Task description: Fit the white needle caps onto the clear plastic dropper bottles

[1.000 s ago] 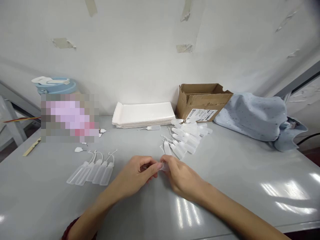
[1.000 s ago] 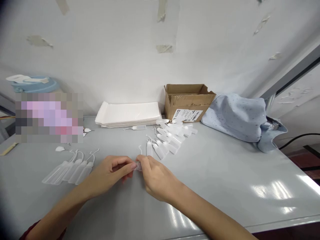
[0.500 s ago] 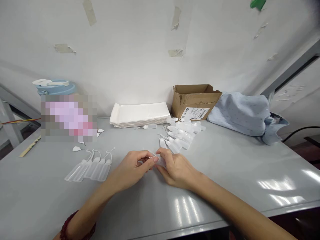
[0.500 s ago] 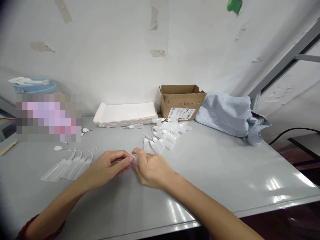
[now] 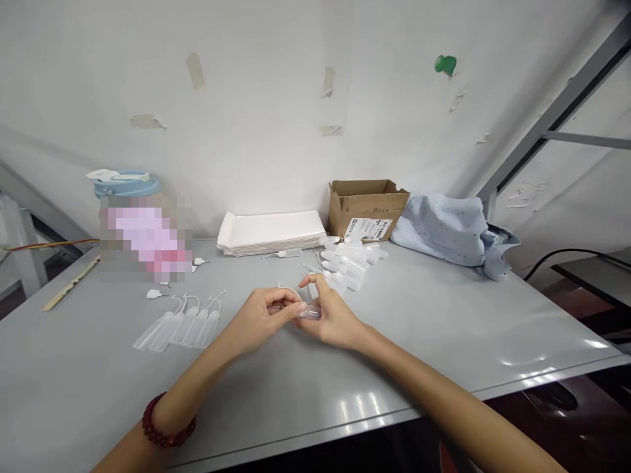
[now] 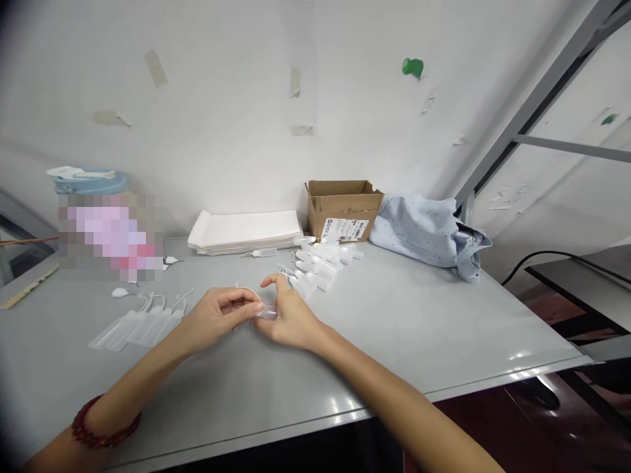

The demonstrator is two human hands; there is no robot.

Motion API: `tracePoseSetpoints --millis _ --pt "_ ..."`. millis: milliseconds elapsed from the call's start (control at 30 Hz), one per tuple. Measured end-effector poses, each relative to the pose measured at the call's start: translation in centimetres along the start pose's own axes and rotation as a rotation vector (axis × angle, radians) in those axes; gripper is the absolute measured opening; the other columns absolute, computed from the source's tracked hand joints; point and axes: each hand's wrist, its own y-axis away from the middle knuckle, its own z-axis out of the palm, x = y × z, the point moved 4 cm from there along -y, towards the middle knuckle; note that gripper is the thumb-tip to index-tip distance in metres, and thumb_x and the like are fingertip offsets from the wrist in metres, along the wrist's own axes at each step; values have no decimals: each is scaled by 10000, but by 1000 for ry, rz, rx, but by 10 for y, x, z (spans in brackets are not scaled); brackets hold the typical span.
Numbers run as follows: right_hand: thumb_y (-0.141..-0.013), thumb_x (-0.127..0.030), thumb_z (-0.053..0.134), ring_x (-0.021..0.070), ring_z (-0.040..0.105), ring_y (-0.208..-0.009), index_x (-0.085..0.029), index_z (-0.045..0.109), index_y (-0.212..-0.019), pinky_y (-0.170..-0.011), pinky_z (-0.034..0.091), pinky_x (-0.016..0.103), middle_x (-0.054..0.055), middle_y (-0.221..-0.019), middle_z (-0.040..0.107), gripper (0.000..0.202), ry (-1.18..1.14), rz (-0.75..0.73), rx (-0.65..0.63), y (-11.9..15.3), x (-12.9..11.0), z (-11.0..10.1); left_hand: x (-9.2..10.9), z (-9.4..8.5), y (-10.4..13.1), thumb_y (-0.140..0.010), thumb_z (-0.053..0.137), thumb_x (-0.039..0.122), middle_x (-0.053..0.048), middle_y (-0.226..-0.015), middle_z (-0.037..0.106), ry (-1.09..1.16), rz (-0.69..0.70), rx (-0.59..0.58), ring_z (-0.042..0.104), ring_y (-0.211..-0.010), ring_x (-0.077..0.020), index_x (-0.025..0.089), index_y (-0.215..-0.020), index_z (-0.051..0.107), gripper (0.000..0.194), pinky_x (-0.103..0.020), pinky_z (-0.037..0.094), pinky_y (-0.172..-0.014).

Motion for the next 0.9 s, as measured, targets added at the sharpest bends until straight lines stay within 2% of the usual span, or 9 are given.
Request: tracePoseSetpoints --millis 100,200,300,467,600,700,800,900 --pt "-812 -229 523 132 490 -453 -160 262 -1156 -472 303 206 -81 -567 495 438 59 -35 34 1 2 3 -2 1 -1 -867 477 415 55 -504 451 -63 -26 -5 397 -447 -79 158 -602 522 372 -204 322 -452" --pt "-809 -242 524 151 499 -473 -142 291 -1186 -495 282 235 -5 -669 576 455 109 -55 21 4 4 5 -3 5 -2 -887 412 462 71 -449 374 -70 -43 -52 379 -397 -82 178 -571 429 426 -210 315 -424" --pt "-800 -176 506 169 523 -497 -134 313 -1195 -505 293 240 3 -665 589 442 109 -54 -14 5 5 3 -2 8 -1 -890 404 467 70 -463 377 -109 -23 -52 378 -411 -94 183 -604 443 405 -217 312 -429" --pt "-795 -106 492 138 537 -517 -165 390 -1118 -505 366 219 -45 -622 584 344 7 -59 -120 1 5 -2 0 12 2 -883 448 336 23 -592 495 -252 107 53 440 -564 -131 178 -653 514 287 -244 353 -563" --pt "-824 -173 540 127 595 -663 -191 428 -1093 -553 429 205 -10 -812 649 292 -138 -62 -205 2 0 -4 8 15 9 -897 426 270 11 -634 517 -390 327 143 448 -569 -127 184 -716 528 225 -237 362 -572" --pt "-845 -220 544 154 622 -776 -184 441 -1112 -615 455 226 25 -909 663 289 -189 -42 -204 5 -4 -6 9 16 9 -891 430 268 19 -625 479 -381 311 167 419 -552 -121 182 -714 516 214 -238 338 -556" --pt "-856 -211 514 181 630 -662 -151 420 -1162 -554 423 249 47 -816 687 326 119 -82 -103 8 -5 -11 4 17 4 -888 408 270 36 -574 424 -319 194 144 378 -529 -114 185 -607 426 294 -249 308 -547" --pt "-901 -275 487 214 640 -643 -140 470 -1087 -512 386 265 93 -822 696 231 447 -275 12 9 -7 -15 0 19 0 -902 368 296 50 -530 380 -279 110 161 359 -507 -106 195 -565 338 353 -244 291 -510"
